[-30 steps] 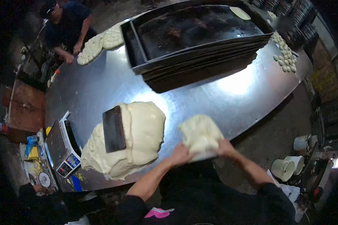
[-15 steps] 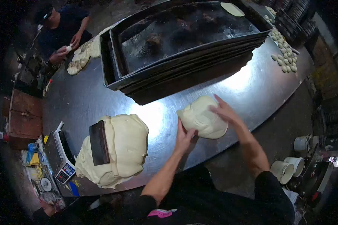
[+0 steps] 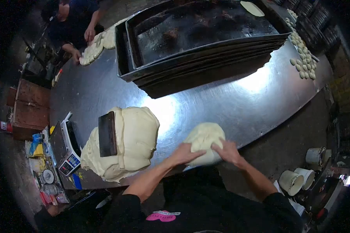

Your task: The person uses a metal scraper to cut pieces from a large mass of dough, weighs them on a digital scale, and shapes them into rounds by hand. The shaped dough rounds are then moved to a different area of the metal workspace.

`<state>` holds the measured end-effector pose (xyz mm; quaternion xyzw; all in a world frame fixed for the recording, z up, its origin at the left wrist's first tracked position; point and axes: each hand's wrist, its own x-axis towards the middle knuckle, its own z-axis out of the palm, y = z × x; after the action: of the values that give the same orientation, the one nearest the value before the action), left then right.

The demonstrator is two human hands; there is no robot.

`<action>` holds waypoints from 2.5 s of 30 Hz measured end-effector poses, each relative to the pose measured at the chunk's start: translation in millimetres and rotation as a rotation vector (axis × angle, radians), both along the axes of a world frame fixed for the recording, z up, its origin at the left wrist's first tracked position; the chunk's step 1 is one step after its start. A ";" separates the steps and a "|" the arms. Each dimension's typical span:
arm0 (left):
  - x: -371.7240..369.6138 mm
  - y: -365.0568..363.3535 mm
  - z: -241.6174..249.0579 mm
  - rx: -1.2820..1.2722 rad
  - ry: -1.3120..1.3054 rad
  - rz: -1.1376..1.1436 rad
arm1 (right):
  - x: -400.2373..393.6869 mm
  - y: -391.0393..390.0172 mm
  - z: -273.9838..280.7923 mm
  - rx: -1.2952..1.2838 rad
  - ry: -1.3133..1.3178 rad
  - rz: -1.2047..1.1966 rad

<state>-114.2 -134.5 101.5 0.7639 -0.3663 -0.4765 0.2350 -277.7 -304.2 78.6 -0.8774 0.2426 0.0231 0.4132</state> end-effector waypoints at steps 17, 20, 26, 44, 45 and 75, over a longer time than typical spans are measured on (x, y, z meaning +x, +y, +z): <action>50.6 -149.5 -38.0 -0.616 0.827 0.765 | 123.3 -87.9 32.1 0.155 -0.045 -0.395; 35.9 -117.8 23.7 -0.919 0.257 0.598 | 105.2 -61.3 85.9 0.120 -0.596 -0.249; -7.2 -38.3 7.6 -0.268 0.022 0.116 | 5.9 -12.2 17.1 0.117 -0.090 -0.082; 35.4 -86.7 -77.8 -0.585 1.300 0.718 | 54.8 -37.2 -42.3 1.314 -0.573 -0.568; 35.3 -87.6 -69.7 -0.598 1.292 0.710 | 59.0 -35.9 -28.1 1.570 -0.562 -0.602; 38.9 90.1 -22.7 -0.817 -0.227 0.481 | 83.0 121.6 37.3 1.230 -0.650 -0.418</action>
<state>-75.2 -44.4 78.8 0.7191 -0.3599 -0.1395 0.5778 -194.7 -182.6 115.9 -0.3840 0.2133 -0.1860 0.8789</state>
